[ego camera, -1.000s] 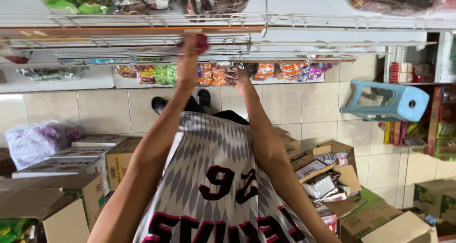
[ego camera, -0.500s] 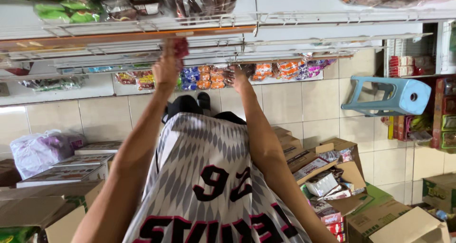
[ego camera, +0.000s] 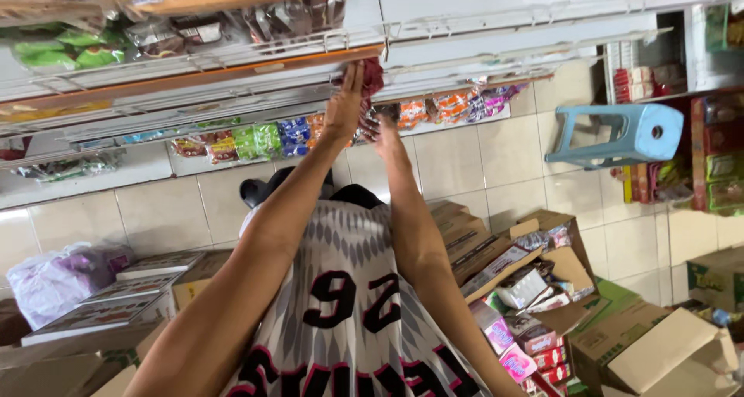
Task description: The person wipes supermarket shelves and the fronts of snack boxes using a red cloth, moving items aside to reach the shelf surfaces.
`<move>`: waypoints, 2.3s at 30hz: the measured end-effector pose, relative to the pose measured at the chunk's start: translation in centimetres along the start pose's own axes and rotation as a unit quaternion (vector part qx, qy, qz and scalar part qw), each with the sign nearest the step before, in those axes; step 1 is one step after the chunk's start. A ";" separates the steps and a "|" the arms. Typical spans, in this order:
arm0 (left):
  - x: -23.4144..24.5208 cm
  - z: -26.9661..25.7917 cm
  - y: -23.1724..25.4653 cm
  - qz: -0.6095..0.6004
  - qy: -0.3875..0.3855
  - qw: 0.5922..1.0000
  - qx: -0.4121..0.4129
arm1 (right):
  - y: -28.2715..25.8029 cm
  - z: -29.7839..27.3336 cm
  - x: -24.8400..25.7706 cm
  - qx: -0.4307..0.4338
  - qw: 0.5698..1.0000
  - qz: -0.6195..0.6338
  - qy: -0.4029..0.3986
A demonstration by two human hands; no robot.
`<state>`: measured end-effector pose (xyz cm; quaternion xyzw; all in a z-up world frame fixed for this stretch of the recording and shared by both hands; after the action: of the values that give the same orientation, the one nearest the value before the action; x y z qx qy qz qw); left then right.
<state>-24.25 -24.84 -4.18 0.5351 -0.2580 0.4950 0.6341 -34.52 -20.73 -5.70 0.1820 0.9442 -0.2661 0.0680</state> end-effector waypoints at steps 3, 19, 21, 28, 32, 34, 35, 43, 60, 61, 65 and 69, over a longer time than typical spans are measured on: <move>0.6 -0.2 -1.4 0.025 -0.046 0.998 -0.021 | 0.3 0.0 -3.9 0.066 0.989 -0.074 -0.106; 9.8 -1.3 -17.1 -0.038 -0.040 0.986 0.160 | 8.8 3.4 -14.3 -0.022 0.933 -0.254 -0.256; 10.1 -1.1 -15.5 -0.277 -0.008 0.956 0.095 | 7.7 2.4 -14.2 0.011 0.896 -0.312 -0.315; 9.6 -10.0 -14.9 -0.355 0.159 0.853 0.348 | 4.1 -1.0 -10.0 0.180 0.762 -0.539 -0.311; 8.9 -10.4 -14.6 -0.459 0.019 0.835 0.303 | 3.1 -1.3 -6.9 0.176 0.849 -0.427 -0.255; 8.6 -10.4 -14.7 -0.485 -0.002 0.803 0.347 | 3.9 -1.8 -6.6 0.150 0.864 -0.365 -0.312; 8.1 -10.9 -14.7 -0.509 -0.019 0.767 0.390 | 4.2 -1.3 -6.0 0.133 0.869 -0.383 -0.283; 7.4 -12.6 -14.8 -0.591 -0.013 0.670 0.449 | 4.9 0.5 -3.7 0.012 0.914 -0.286 -0.287; 13.5 -12.0 -6.8 -0.615 -0.101 0.669 0.405 | 1.4 -2.8 -3.5 0.172 0.931 -0.262 -0.185; 13.6 -12.5 -6.2 -0.631 -0.121 0.644 0.414 | 1.1 -3.9 -3.7 0.172 0.932 -0.260 -0.183; 11.4 -13.0 -6.2 -0.581 -0.199 0.691 0.382 | 1.1 -5.3 -4.2 0.222 0.901 -0.317 -0.196; 8.1 -13.1 -6.7 -0.627 -0.144 0.691 0.329 | 0.8 -5.3 -4.0 0.296 0.875 -0.335 -0.184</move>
<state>-17.82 -9.35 -3.94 0.8115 0.2286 -0.0479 0.5356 -30.67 -18.55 -0.68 -0.1860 0.7963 -0.5684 0.0906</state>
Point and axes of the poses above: each hand's wrist, its own z-axis towards the middle knuckle, its own x-axis out of the back of the hand, y = z × x, the point moved 8 cm from there along z, towards the middle knuckle, and after that the axes turned 14 degrees about y, right-handed, at the moved point
